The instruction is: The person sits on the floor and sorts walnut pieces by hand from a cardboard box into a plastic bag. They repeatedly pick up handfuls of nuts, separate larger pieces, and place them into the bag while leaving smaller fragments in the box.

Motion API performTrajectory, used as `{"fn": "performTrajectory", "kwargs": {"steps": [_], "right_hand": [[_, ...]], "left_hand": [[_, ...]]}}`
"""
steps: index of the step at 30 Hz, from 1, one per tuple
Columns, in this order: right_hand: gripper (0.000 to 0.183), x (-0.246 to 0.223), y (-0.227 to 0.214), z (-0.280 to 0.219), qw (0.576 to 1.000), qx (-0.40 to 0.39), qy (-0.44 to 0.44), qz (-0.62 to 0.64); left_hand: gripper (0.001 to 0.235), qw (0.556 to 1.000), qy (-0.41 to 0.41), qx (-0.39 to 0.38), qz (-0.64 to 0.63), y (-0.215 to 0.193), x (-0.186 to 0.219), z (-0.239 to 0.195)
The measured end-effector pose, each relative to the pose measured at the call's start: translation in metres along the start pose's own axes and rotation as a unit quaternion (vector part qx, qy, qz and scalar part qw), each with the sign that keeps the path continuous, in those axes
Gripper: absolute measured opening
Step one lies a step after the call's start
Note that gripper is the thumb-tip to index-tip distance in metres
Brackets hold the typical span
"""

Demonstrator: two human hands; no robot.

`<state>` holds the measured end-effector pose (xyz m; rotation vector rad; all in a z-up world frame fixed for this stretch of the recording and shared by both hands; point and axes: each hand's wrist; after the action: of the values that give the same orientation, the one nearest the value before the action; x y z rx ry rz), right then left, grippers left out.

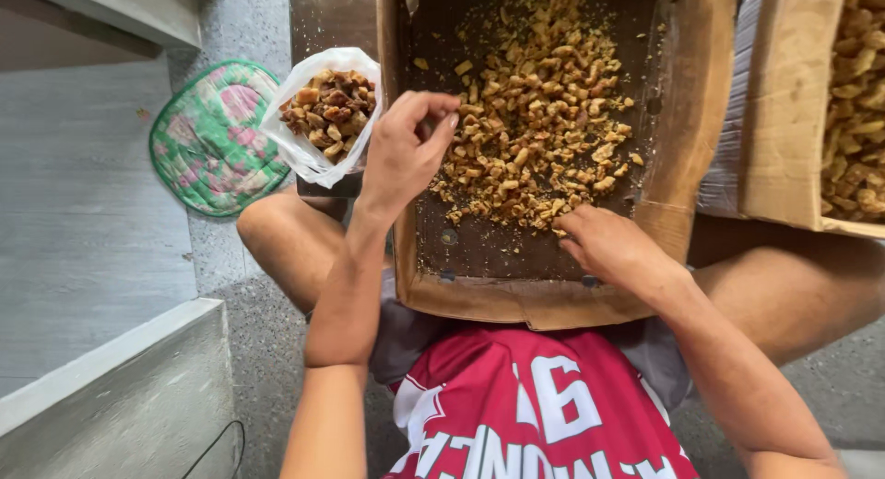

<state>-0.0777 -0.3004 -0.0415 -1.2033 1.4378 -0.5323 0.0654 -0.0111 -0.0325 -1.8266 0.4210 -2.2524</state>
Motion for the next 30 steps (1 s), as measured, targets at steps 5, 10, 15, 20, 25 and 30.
{"fn": "performTrajectory", "kwargs": {"steps": [5,10,15,20,25,30], "right_hand": [[0.03,-0.034,0.01,0.056,0.992,0.086,-0.09,0.008],[0.047,-0.053,0.042,0.114,0.945,0.066,-0.272,-0.172],[0.049,-0.022,0.028,0.112,0.947,0.003,-0.265,-0.181],[0.045,-0.001,0.006,0.099,0.972,0.056,-0.205,-0.106],[0.031,-0.009,0.035,0.138,0.979,0.162,-0.076,-0.093],[0.029,-0.009,0.05,0.164,0.985,0.132,0.039,-0.099]], "left_hand": [[0.013,0.985,0.133,0.11,0.023,0.0,-0.023,0.027],[0.02,0.926,0.264,0.191,0.192,0.002,-0.046,0.057],[0.025,0.883,0.194,0.206,0.374,0.016,-0.072,0.065],[0.025,0.88,0.197,0.233,0.365,0.019,-0.088,0.06],[0.033,0.91,0.184,0.216,0.303,0.012,-0.076,0.055],[0.033,0.913,0.179,0.208,0.301,0.011,-0.08,0.053]]}}
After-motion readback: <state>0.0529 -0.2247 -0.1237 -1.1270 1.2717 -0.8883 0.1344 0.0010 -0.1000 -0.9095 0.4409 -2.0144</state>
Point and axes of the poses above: each hand's wrist, its own z-axis towards the middle knuckle, its own y-axis out of the palm, x = y × z, and after that the axes turned 13 degrees about x, right-handed
